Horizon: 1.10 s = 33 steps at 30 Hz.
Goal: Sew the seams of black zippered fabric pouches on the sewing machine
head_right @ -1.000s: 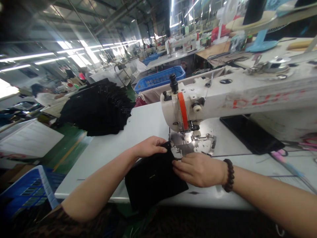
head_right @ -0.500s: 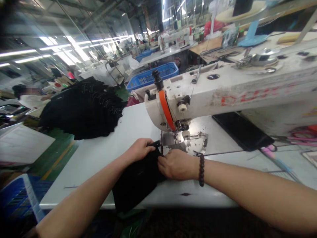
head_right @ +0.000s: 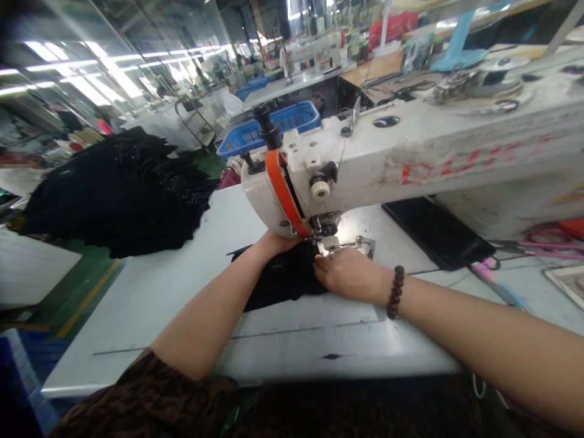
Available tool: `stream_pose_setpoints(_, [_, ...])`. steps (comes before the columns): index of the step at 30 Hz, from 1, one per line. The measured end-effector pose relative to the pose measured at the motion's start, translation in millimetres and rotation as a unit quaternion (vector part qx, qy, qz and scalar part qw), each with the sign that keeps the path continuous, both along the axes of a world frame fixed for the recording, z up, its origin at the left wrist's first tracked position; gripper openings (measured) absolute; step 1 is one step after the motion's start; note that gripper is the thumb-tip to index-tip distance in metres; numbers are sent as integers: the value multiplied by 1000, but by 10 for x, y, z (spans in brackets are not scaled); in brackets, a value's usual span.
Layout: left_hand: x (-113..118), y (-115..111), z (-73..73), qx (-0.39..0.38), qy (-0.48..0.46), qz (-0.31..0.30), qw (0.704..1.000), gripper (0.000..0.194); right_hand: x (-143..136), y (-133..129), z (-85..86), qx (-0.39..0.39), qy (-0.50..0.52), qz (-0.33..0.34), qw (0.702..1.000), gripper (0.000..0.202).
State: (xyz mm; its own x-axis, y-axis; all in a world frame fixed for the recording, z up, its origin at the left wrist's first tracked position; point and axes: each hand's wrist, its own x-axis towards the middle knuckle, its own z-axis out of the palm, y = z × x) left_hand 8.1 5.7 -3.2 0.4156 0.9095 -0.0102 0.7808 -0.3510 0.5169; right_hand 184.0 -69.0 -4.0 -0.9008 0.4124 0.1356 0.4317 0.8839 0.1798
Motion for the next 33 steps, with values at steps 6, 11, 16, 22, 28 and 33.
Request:
stream_pose_setpoints(6, [-34, -213, 79, 32, 55, -11, 998, 22, 58, -48, -67, 37, 75, 52, 995, 29])
stream_pose_setpoints(11, [-36, -234, 21, 50, 68, -14, 996, 14, 62, -52, -11, 26, 75, 61, 995, 31])
stream_pose_setpoints(16, [-32, -238, -46, 65, 65, -3, 996, 18, 62, -39, 15, 8, 85, 68, 994, 35])
stream_pose_setpoints(22, [-11, -248, -86, 81, 58, 8, 995, 14, 42, -41, -18, 0, 120, 60, 991, 36])
stream_pose_setpoints(28, [-7, -260, -79, 79, 57, 14, 995, 13, 47, -37, -41, -14, 139, 53, 989, 37])
stream_pose_setpoints(33, [-10, -277, -66, 78, 65, 20, 995, 16, 34, -46, -23, -27, 130, 57, 990, 36])
